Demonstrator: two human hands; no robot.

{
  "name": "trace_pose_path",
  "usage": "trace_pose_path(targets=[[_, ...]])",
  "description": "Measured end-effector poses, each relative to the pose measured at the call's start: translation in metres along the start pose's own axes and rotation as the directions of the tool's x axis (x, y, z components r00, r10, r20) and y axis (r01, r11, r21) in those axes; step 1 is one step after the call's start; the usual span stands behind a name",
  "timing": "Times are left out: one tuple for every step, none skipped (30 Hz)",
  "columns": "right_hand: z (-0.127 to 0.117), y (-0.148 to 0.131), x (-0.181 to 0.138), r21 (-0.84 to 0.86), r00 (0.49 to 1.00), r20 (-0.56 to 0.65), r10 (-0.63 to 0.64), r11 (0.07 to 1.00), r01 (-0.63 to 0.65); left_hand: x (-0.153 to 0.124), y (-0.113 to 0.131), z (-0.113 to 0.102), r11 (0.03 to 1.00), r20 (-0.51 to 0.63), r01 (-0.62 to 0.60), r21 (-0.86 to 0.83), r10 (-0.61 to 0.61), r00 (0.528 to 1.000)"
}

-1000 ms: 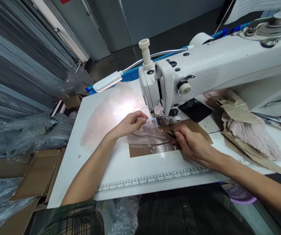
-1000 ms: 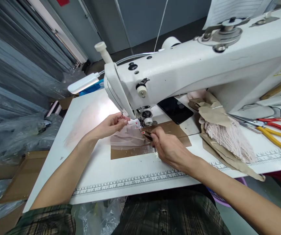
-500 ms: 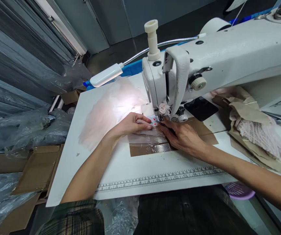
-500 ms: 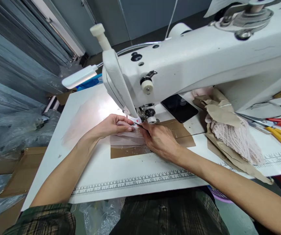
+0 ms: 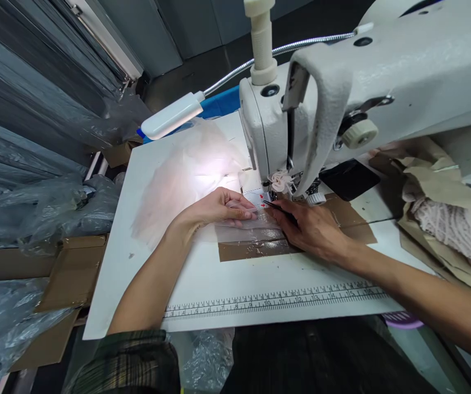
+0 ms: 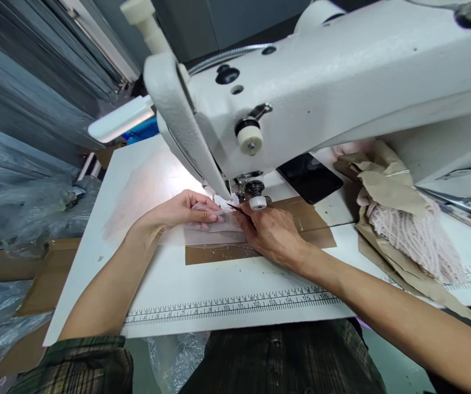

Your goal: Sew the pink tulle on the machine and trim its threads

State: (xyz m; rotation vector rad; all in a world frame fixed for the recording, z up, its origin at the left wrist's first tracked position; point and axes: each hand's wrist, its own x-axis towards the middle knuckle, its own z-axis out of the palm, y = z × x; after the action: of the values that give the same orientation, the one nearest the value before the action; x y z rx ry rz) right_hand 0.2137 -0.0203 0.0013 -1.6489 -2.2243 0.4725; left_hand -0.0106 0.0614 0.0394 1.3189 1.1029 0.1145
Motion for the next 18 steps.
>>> trace_pose_path(targets=[[-0.0003,-0.0001,-0.0002,0.005,1.000,0.004,0.001,1.000,-0.001,0.0004,0.0003,0.0013,1.000,-0.006,-0.004,-0.015,0.004,1.000],[-0.0007,-0.0001,-0.0003,0.011,1.000,0.004,0.000,1.000,0.000,0.0007,0.0006,0.0025,1.000,-0.012,-0.007,-0.025,0.007,1.000],[-0.0011,-0.0002,-0.0003,0.019,1.000,0.004,-0.003,1.000,0.003,0.0008,0.0007,0.0035,1.000,-0.018,-0.009,-0.030,0.008,1.000],[-0.0014,-0.0004,-0.0003,0.028,1.000,0.003,-0.009,1.000,0.009,0.0010,0.0007,0.0043,0.999,-0.025,-0.008,-0.031,0.007,1.000],[-0.0017,-0.0006,-0.0003,0.035,1.000,0.002,-0.014,0.999,0.014,0.0011,0.0005,0.0048,1.000,-0.032,-0.006,-0.031,0.005,0.999],[-0.0020,-0.0009,-0.0004,0.039,1.000,0.003,-0.018,0.999,0.017,0.0012,0.0001,0.0051,0.999,-0.036,-0.004,-0.033,0.003,0.999],[-0.0022,-0.0012,-0.0005,0.042,1.000,0.005,-0.018,0.999,0.017,0.0014,-0.0005,0.0052,0.999,-0.039,-0.004,-0.037,0.002,0.999],[-0.0024,-0.0016,-0.0006,0.044,1.000,0.008,-0.015,0.999,0.015,0.0015,-0.0011,0.0053,0.999,-0.040,-0.002,-0.043,0.001,0.999],[-0.0025,-0.0019,-0.0008,0.046,1.000,0.011,-0.011,0.999,0.011,0.0017,-0.0016,0.0055,0.999,-0.041,-0.002,-0.052,0.000,0.999],[-0.0025,-0.0022,-0.0011,0.048,1.000,0.011,-0.007,0.999,0.007,0.0018,-0.0021,0.0059,0.998,-0.043,-0.002,-0.062,-0.001,0.999],[-0.0025,-0.0023,-0.0015,0.052,1.000,0.009,-0.005,0.999,0.005,0.0018,-0.0024,0.0065,0.997,-0.048,-0.002,-0.075,-0.002,0.999],[-0.0024,-0.0023,-0.0020,0.057,1.000,0.004,-0.005,0.998,0.005,0.0016,-0.0025,0.0072,0.996,-0.054,-0.002,-0.088,-0.003,0.999],[-0.0024,-0.0022,-0.0025,0.063,1.000,-0.001,-0.006,0.998,0.006,0.0013,-0.0025,0.0080,0.995,-0.062,-0.002,-0.098,-0.004,0.998],[-0.0023,-0.0020,-0.0030,0.070,1.000,-0.001,-0.010,0.998,0.010,0.0010,-0.0025,0.0089,0.995,-0.068,-0.003,-0.105,-0.004,0.998],[-0.0022,-0.0018,-0.0035,0.074,1.000,0.004,-0.016,0.997,0.015,0.0007,-0.0025,0.0096,0.994,-0.075,-0.005,-0.107,-0.003,0.997],[-0.0020,-0.0016,-0.0040,0.072,1.000,0.017,-0.023,0.997,0.021,0.0004,-0.0028,0.0102,0.994,-0.079,-0.007,-0.107,-0.001,0.997],[-0.0019,-0.0015,-0.0043,0.062,0.999,0.033,-0.027,0.998,0.025,0.0002,-0.0032,0.0105,0.994,-0.081,-0.012,-0.105,0.003,0.997],[-0.0018,-0.0014,-0.0046,0.047,0.998,0.050,-0.030,0.999,0.028,0.0002,-0.0038,0.0106,0.994,-0.082,-0.018,-0.105,0.009,0.997]])
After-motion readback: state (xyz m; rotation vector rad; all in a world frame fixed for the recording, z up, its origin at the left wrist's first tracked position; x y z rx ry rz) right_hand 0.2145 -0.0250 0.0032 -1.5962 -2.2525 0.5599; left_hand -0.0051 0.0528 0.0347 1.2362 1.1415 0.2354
